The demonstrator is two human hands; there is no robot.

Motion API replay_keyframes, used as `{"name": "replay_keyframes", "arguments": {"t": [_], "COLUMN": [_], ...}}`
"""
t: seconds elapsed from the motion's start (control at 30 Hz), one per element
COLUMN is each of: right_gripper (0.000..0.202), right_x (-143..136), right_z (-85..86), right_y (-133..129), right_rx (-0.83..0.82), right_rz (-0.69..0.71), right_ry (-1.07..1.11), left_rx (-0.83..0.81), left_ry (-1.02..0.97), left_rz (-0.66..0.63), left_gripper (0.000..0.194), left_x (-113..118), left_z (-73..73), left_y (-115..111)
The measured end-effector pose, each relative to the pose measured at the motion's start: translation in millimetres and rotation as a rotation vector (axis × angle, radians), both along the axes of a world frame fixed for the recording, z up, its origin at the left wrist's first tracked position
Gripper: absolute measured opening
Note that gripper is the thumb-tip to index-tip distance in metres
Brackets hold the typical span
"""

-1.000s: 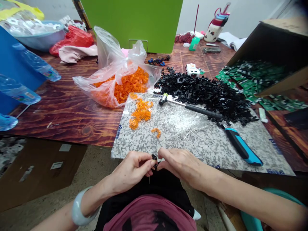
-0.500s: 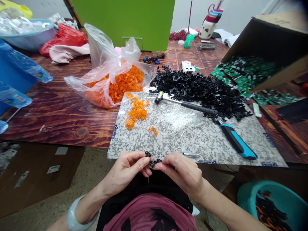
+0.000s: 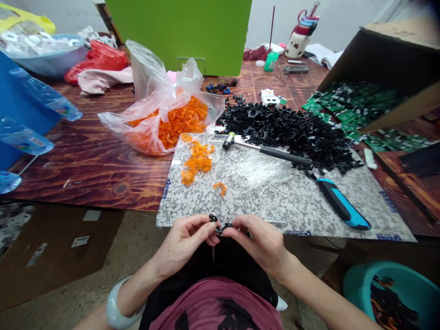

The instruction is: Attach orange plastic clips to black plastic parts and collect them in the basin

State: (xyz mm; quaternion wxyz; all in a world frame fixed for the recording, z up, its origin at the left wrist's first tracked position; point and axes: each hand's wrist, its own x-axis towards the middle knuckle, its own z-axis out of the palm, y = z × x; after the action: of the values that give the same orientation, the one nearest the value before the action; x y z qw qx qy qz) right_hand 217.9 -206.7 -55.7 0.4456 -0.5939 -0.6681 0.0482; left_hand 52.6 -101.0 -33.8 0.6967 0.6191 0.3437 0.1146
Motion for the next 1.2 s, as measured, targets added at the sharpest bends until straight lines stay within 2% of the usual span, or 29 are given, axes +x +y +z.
{"name": "replay_keyframes", "arguments": {"t": [0.23,0.5,0.63,0.9,1.2], "right_gripper": [0.014,0.013,0.012,0.013,0.015], "right_x": [0.9,-1.8,-0.2,5.3,5.4], "right_z": [-7.8,-5.2,-4.7,-2.2,-3.0], "right_y": [2.0,6.0,6.2,7.0,7.2], "right_rx": [-0.070,-0.116,-0.125,-0.148,-0.137], "right_rz": [0.028,-0.014,0.007,0.108,0.068], "right_ry": [0.074,0.164,0.171,0.186,0.186], "left_rx": [-0.011,-0.160,-0.213,-0.255,-0.246], "left_ry": [-0.002,-0.071,-0.085,-0.029,-0.050], "left_rz": [0.043,0.109,0.133,0.116,0.193], "left_gripper": [0.024,0.032,0.036,0.028,0.024], "left_x": [2.4,6.5,7.7,6.9,9.2], "left_z": [-6.2,-4.1,-5.3,-6.9,-8.8], "left_y": [-0.8,-5.1,-6.0,-1.9,-7.7]}}
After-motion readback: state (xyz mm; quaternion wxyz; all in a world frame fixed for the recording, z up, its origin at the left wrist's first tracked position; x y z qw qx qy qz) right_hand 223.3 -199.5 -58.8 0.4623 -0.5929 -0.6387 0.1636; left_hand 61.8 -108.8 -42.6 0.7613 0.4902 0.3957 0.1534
